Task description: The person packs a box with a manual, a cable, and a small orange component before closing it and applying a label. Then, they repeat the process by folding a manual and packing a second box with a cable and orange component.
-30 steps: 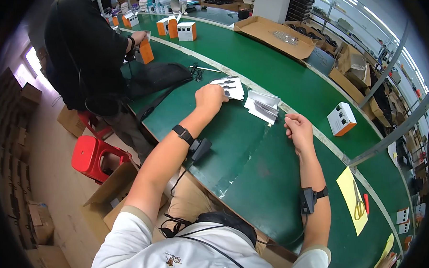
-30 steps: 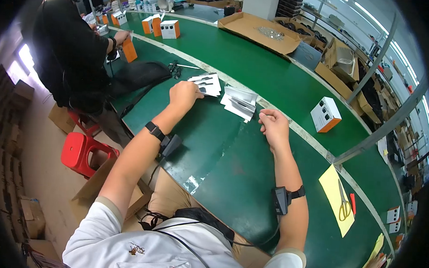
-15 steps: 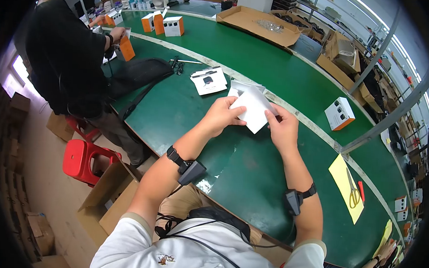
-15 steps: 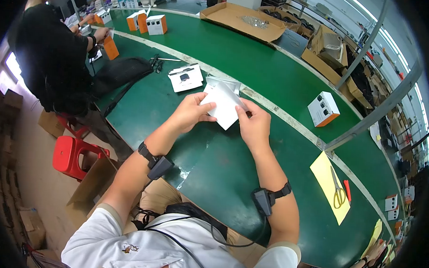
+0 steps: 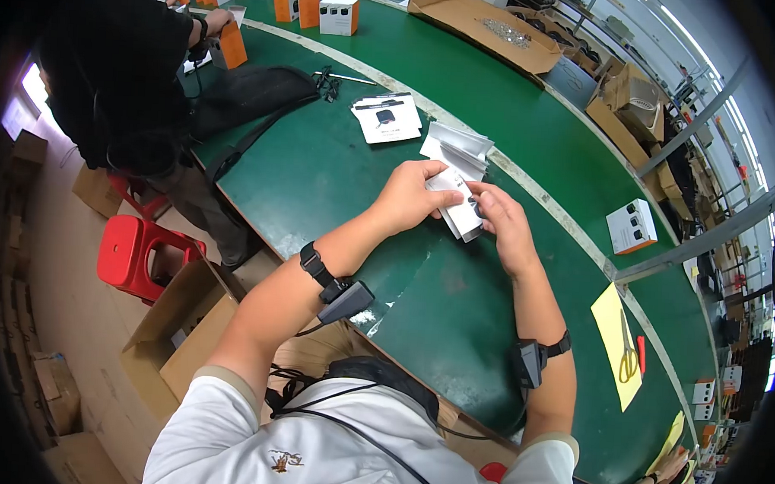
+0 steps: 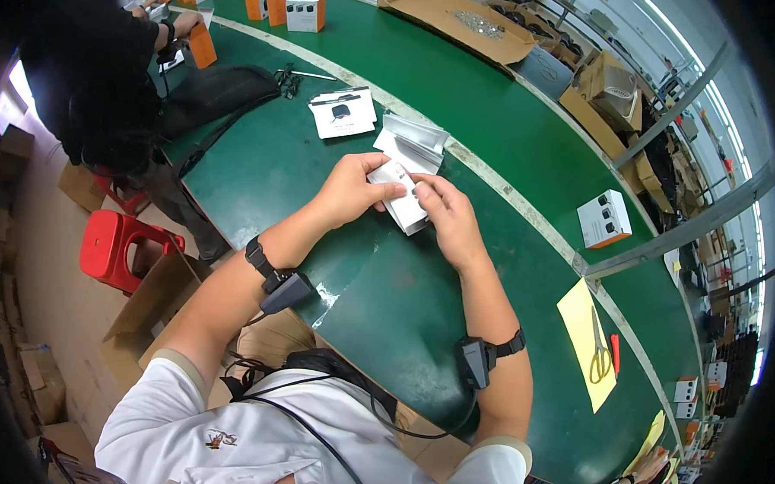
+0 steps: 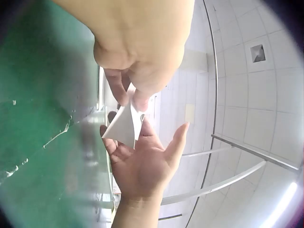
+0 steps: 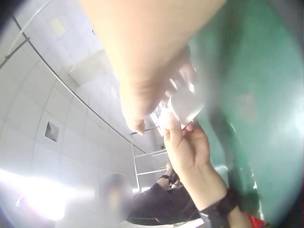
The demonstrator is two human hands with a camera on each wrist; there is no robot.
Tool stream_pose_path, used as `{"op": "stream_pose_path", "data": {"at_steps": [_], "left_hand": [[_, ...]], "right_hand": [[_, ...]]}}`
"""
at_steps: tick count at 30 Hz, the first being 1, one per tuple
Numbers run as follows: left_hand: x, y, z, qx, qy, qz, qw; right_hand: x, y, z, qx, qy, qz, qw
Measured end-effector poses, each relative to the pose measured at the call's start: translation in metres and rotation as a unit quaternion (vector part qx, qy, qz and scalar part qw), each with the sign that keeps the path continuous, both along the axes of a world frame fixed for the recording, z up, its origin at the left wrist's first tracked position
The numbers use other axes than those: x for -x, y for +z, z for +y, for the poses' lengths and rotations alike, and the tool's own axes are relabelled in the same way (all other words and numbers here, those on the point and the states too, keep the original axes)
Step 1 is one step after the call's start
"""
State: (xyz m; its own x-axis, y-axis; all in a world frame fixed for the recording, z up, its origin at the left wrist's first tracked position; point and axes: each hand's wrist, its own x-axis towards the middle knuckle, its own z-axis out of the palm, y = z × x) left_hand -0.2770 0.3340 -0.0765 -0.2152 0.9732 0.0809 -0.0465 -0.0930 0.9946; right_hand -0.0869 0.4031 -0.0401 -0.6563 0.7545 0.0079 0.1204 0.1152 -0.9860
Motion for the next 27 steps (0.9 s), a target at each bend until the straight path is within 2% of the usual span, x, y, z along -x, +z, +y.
{"op": "stream_pose_path", "data": {"at_steps": [1, 2, 4, 7, 11, 16, 18, 20, 22, 23, 26, 27], "left_hand": [[0.004, 0.000, 0.001, -0.001, -0.016, 0.011, 1.000], [0.003, 0.000, 0.000, -0.005, -0.031, 0.025, 0.999], [0.003, -0.002, 0.000, -0.015, -0.032, 0.014, 0.999], [0.003, 0.001, -0.002, -0.038, -0.037, -0.003, 0.999], [0.007, -0.002, -0.001, -0.057, -0.064, -0.017, 0.996], [0.007, 0.003, -0.005, -0.028, -0.068, -0.039, 0.997], [0.005, 0.001, -0.003, -0.023, -0.074, -0.050, 0.996], [0.009, -0.006, 0.000, -0.013, -0.027, 0.128, 0.991], [0.010, -0.008, -0.002, -0.014, -0.001, 0.141, 0.990], [0.007, -0.009, -0.002, -0.018, 0.026, 0.154, 0.988], [0.005, -0.020, 0.003, -0.057, 0.078, 0.106, 0.990], [0.005, -0.020, 0.004, -0.044, 0.060, 0.069, 0.995]], "right_hand": [[0.004, 0.000, 0.001, 0.056, -0.023, -0.014, 0.998], [0.004, -0.001, 0.001, 0.056, -0.022, -0.016, 0.998], [0.007, -0.007, 0.000, -0.086, -0.036, -0.109, 0.990], [0.009, -0.010, -0.002, -0.065, -0.043, -0.055, 0.995], [0.009, -0.010, -0.002, -0.036, -0.030, -0.048, 0.998], [0.014, -0.009, -0.003, -0.008, -0.060, -0.026, 0.998], [0.011, -0.009, -0.005, -0.049, -0.064, -0.050, 0.996], [0.012, -0.009, -0.007, -0.090, -0.067, -0.073, 0.991], [0.016, -0.008, -0.011, -0.144, -0.067, -0.118, 0.980], [0.015, -0.016, -0.007, -0.145, -0.062, -0.090, 0.983], [0.015, -0.029, 0.000, -0.125, -0.066, -0.085, 0.986], [0.014, -0.030, 0.001, -0.129, -0.067, -0.093, 0.985]]}}
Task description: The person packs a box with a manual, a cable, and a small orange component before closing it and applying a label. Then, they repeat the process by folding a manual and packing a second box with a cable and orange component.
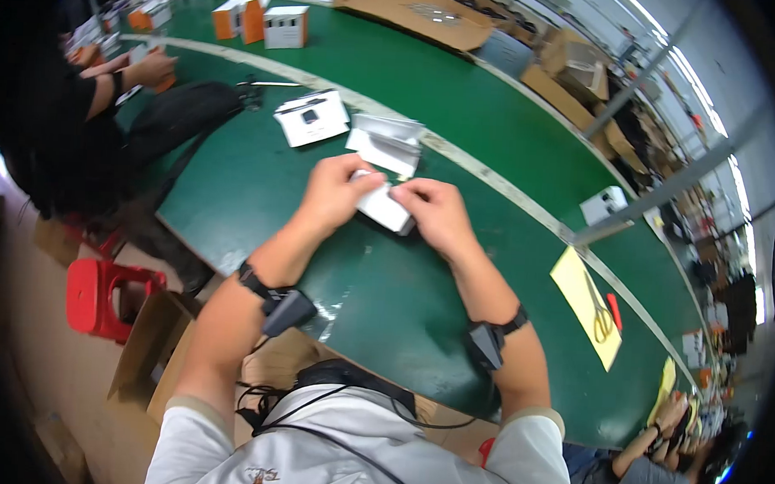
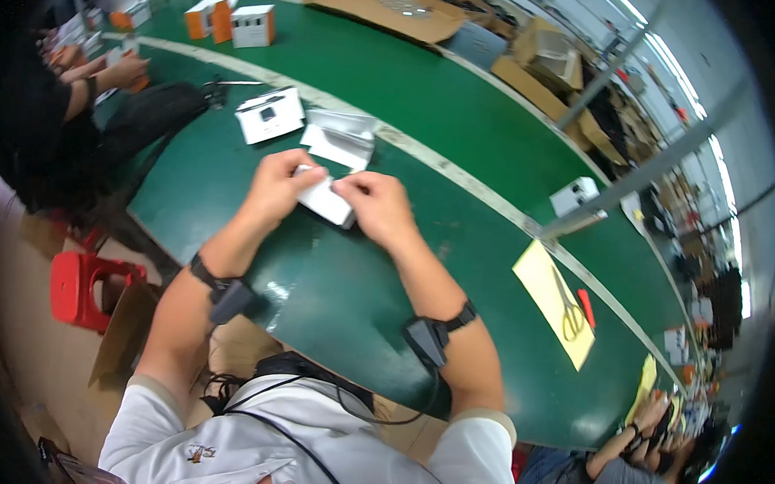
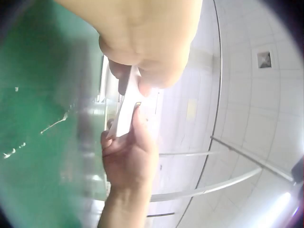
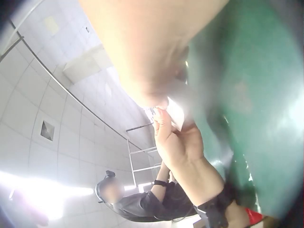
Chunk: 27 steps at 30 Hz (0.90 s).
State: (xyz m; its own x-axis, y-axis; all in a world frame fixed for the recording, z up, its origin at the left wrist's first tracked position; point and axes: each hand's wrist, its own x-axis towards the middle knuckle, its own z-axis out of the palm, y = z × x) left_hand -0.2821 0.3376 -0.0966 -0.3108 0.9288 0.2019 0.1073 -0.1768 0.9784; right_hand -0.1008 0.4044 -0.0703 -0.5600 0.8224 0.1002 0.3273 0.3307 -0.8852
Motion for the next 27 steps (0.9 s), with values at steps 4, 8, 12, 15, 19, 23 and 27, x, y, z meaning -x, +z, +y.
{"op": "stream_pose_path", "data": {"at_steps": [4, 8, 12, 15, 19, 23, 27], "left_hand": [[-0.001, 0.009, -0.003, 0.046, -0.018, -0.044, 0.998], [0.011, 0.005, 0.002, 0.032, 0.000, -0.112, 0.993], [0.015, 0.011, 0.000, 0.123, -0.037, -0.131, 0.983], [0.015, 0.003, 0.003, 0.082, 0.004, -0.085, 0.993], [0.027, 0.003, 0.007, 0.106, 0.057, -0.100, 0.988], [0.025, 0.003, 0.007, 0.088, 0.049, -0.098, 0.990], [0.022, 0.003, 0.009, 0.141, 0.026, -0.081, 0.986]], "right_hand": [[-0.003, 0.024, -0.006, -0.024, -0.021, -0.072, 0.997], [-0.005, 0.005, 0.002, 0.138, -0.006, 0.075, 0.988], [-0.010, 0.015, 0.010, 0.026, -0.033, -0.002, 0.999], [-0.011, 0.014, 0.010, 0.089, -0.019, 0.004, 0.996], [-0.010, 0.019, 0.011, 0.236, -0.001, 0.049, 0.970], [-0.010, 0.016, 0.013, 0.305, 0.005, 0.059, 0.951], [-0.007, 0.016, 0.012, 0.322, -0.011, 0.060, 0.945]]}}
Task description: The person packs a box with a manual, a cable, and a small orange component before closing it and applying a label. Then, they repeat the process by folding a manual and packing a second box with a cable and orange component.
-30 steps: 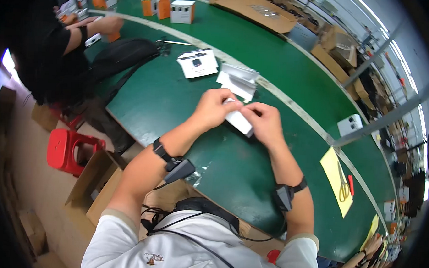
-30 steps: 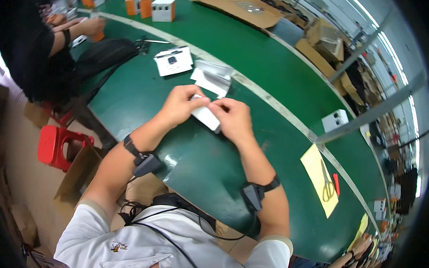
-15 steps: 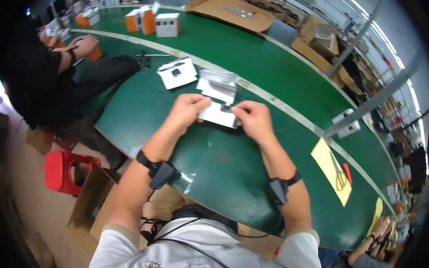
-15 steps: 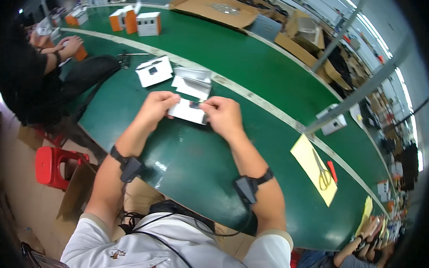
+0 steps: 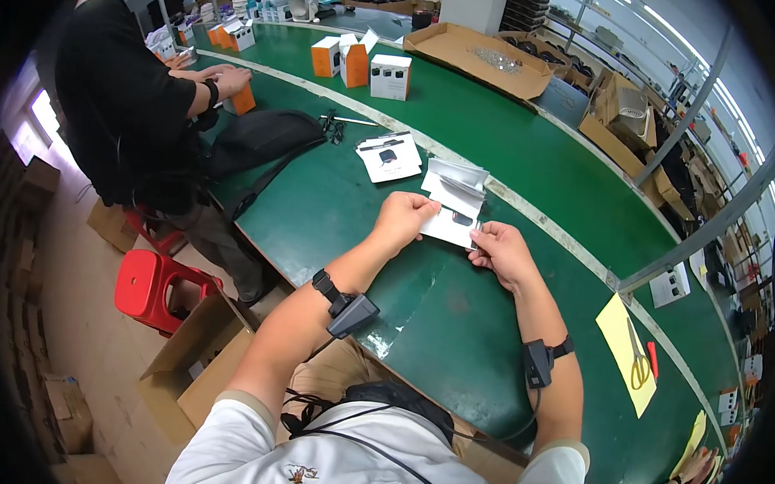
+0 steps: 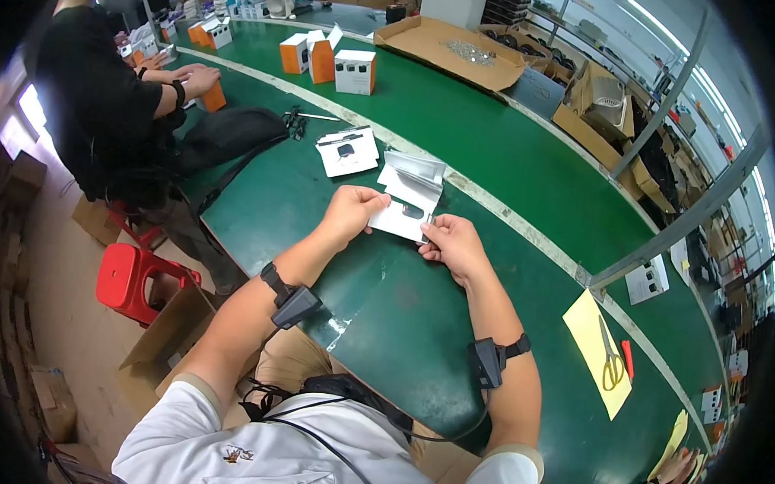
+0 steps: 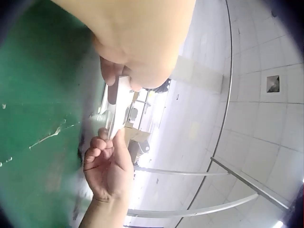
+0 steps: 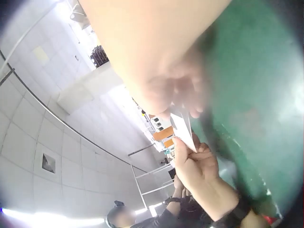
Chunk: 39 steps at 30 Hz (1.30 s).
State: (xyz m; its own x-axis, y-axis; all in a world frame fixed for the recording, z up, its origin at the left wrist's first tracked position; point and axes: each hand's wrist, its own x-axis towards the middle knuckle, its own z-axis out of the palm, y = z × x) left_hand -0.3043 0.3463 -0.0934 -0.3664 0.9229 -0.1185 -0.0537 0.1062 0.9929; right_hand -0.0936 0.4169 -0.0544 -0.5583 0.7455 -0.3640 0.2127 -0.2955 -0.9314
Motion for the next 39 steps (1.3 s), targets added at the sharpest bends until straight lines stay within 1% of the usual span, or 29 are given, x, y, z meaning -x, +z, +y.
{"op": "stream_pose_path", "data": {"at_steps": [1, 3, 4, 6, 7, 9, 12, 13, 14, 16, 19, 20, 22, 23, 24, 25, 26, 27, 28, 30, 31, 32, 33, 34, 35, 36, 37, 38, 39], "left_hand": [[0.003, 0.003, 0.000, -0.028, 0.034, 0.151, 0.988], [0.013, 0.021, -0.004, -0.040, 0.087, 0.392, 0.915], [0.022, 0.021, 0.002, -0.034, 0.147, 0.538, 0.829], [0.051, 0.006, 0.024, -0.100, 0.242, 0.712, 0.651], [0.059, 0.001, 0.026, -0.100, 0.242, 0.714, 0.649], [0.071, 0.003, 0.028, 0.054, 0.070, 0.749, 0.657], [0.074, 0.006, 0.022, 0.039, 0.058, 0.768, 0.637], [0.077, 0.001, 0.023, 0.040, 0.056, 0.770, 0.634], [0.081, -0.004, 0.024, 0.017, 0.076, 0.760, 0.646], [0.086, -0.006, 0.023, -0.007, 0.095, 0.748, 0.656], [0.091, 0.007, 0.016, 0.003, 0.125, 0.606, 0.786], [0.088, 0.018, 0.013, 0.003, 0.124, 0.606, 0.786], [0.079, 0.042, 0.010, -0.022, 0.240, 0.518, 0.820], [0.083, 0.038, 0.013, -0.130, 0.233, 0.491, 0.829], [0.073, 0.044, 0.013, -0.131, 0.226, 0.491, 0.831], [0.056, 0.055, 0.007, -0.147, 0.159, 0.355, 0.909], [0.040, 0.063, 0.001, -0.156, 0.089, 0.208, 0.961], [0.027, 0.063, -0.003, -0.129, 0.025, 0.184, 0.974], [0.014, 0.056, -0.001, -0.114, 0.004, 0.149, 0.982], [-0.008, 0.046, -0.003, -0.109, -0.038, 0.031, 0.993], [-0.009, 0.038, -0.002, -0.107, -0.038, 0.025, 0.993], [-0.009, 0.026, 0.000, -0.085, -0.069, -0.036, 0.993], [-0.010, 0.021, -0.001, -0.064, -0.099, -0.097, 0.988], [-0.009, 0.017, -0.002, -0.063, -0.094, -0.105, 0.988], [-0.006, 0.014, -0.003, -0.091, -0.112, -0.154, 0.978], [-0.002, 0.014, -0.006, -0.119, -0.129, -0.200, 0.964], [0.002, 0.019, -0.008, -0.099, -0.143, -0.236, 0.956], [0.005, 0.017, -0.007, -0.099, -0.137, -0.239, 0.956], [0.007, 0.014, -0.005, -0.097, -0.120, -0.223, 0.963]], "right_hand": [[0.001, -0.004, 0.004, -0.038, 0.007, -0.026, 0.999], [0.002, -0.007, 0.017, -0.056, -0.018, -0.047, 0.997], [0.001, -0.009, 0.022, -0.067, -0.045, -0.074, 0.994], [0.004, -0.016, 0.035, -0.084, -0.069, -0.069, 0.992], [0.007, -0.022, 0.041, -0.049, -0.084, -0.035, 0.995], [0.009, -0.023, 0.046, -0.017, -0.097, 0.005, 0.995], [0.009, -0.012, 0.036, -0.032, -0.121, -0.019, 0.992], [0.009, -0.004, 0.029, -0.071, -0.117, -0.063, 0.989], [0.008, 0.002, 0.023, -0.111, -0.113, -0.108, 0.981], [0.005, 0.007, 0.019, -0.139, -0.096, -0.100, 0.981], [0.001, 0.019, 0.012, -0.171, -0.069, -0.081, 0.980], [0.001, 0.021, 0.011, -0.175, -0.059, -0.068, 0.981], [0.002, 0.018, 0.013, -0.190, -0.061, -0.029, 0.979], [0.001, 0.017, 0.014, -0.208, -0.065, 0.008, 0.976], [0.005, 0.021, 0.009, -0.206, -0.071, 0.007, 0.976], [0.012, 0.031, -0.001, -0.206, -0.102, 0.063, 0.971], [0.015, 0.039, -0.009, -0.206, -0.130, 0.116, 0.963], [0.013, 0.045, -0.012, -0.198, -0.103, 0.124, 0.967], [0.010, 0.040, -0.009, -0.197, -0.104, 0.118, 0.968], [0.007, 0.028, -0.002, -0.283, -0.085, 0.040, 0.954], [0.008, 0.023, -0.003, -0.296, -0.111, 0.031, 0.948], [0.007, 0.018, -0.004, -0.295, -0.108, 0.024, 0.949], [0.006, 0.015, -0.004, -0.438, -0.082, 0.005, 0.895], [0.007, 0.011, -0.004, -0.571, -0.049, -0.013, 0.819], [0.007, 0.005, -0.001, -0.610, -0.023, -0.023, 0.792], [0.009, 0.005, -0.003, -0.608, -0.013, -0.024, 0.793], [0.010, 0.006, -0.004, -0.649, 0.012, -0.056, 0.759], [0.012, 0.008, -0.007, -0.687, 0.035, -0.087, 0.721], [0.014, 0.009, -0.009, -0.683, 0.059, -0.102, 0.721]]}}
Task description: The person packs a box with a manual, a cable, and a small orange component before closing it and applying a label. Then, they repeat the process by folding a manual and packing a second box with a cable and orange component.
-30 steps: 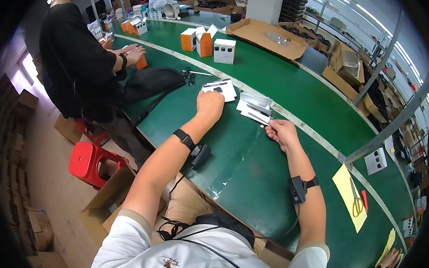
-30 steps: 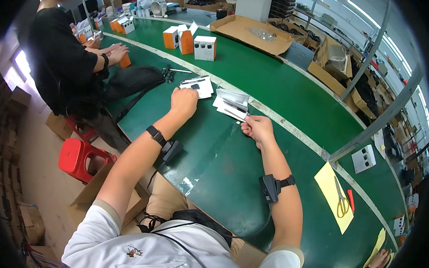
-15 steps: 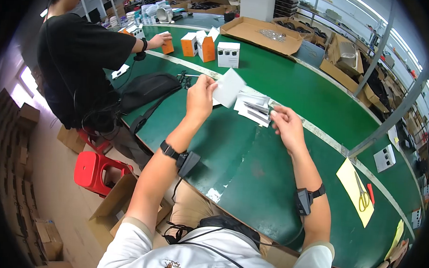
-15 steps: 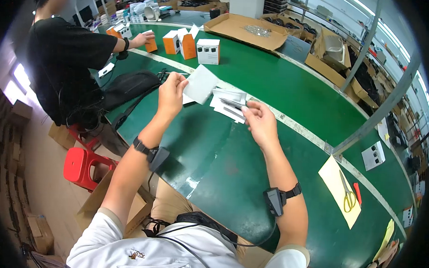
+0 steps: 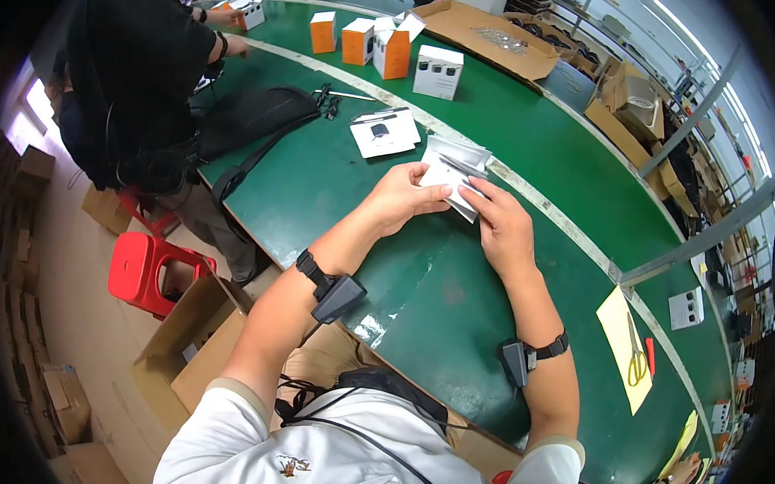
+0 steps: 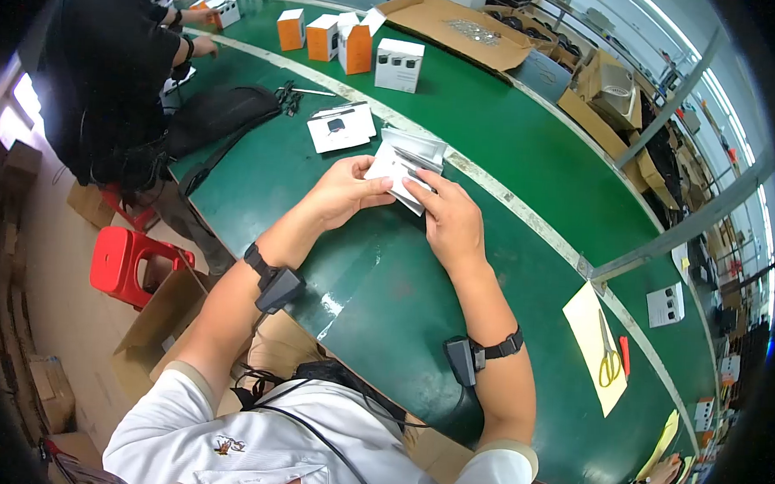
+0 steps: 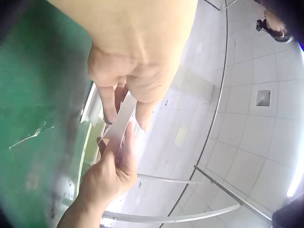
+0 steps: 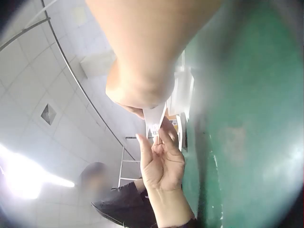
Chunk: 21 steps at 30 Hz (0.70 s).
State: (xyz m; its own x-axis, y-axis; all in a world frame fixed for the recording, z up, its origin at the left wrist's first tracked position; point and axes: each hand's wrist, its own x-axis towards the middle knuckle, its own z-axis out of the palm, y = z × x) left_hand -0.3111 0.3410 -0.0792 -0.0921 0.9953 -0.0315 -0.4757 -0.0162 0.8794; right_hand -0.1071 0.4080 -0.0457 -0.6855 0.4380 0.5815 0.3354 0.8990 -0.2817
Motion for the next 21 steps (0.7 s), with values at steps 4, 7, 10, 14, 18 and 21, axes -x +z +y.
{"op": "stream_pose_path", "data": {"at_steps": [4, 7, 10, 14, 18, 21], "left_hand": [[-0.001, -0.006, 0.003, 0.006, 0.057, 0.101, 0.993], [-0.008, -0.005, 0.001, -0.013, 0.038, 0.181, 0.983], [-0.017, -0.008, 0.001, -0.025, 0.011, 0.191, 0.981], [-0.022, -0.008, -0.002, -0.026, 0.011, 0.219, 0.975], [-0.016, -0.012, 0.002, -0.053, 0.069, 0.337, 0.938], [-0.014, -0.008, -0.002, -0.060, 0.099, 0.306, 0.945]], "right_hand": [[0.004, -0.008, 0.000, 0.084, 0.050, 0.015, 0.995], [0.006, -0.011, 0.002, 0.364, 0.038, 0.190, 0.911], [0.006, -0.012, 0.001, 0.372, -0.071, 0.088, 0.921], [0.004, -0.014, 0.002, 0.411, -0.073, 0.105, 0.903], [0.010, -0.009, -0.012, 0.369, -0.078, 0.078, 0.923], [0.012, -0.007, -0.015, 0.403, -0.075, 0.086, 0.908]]}}
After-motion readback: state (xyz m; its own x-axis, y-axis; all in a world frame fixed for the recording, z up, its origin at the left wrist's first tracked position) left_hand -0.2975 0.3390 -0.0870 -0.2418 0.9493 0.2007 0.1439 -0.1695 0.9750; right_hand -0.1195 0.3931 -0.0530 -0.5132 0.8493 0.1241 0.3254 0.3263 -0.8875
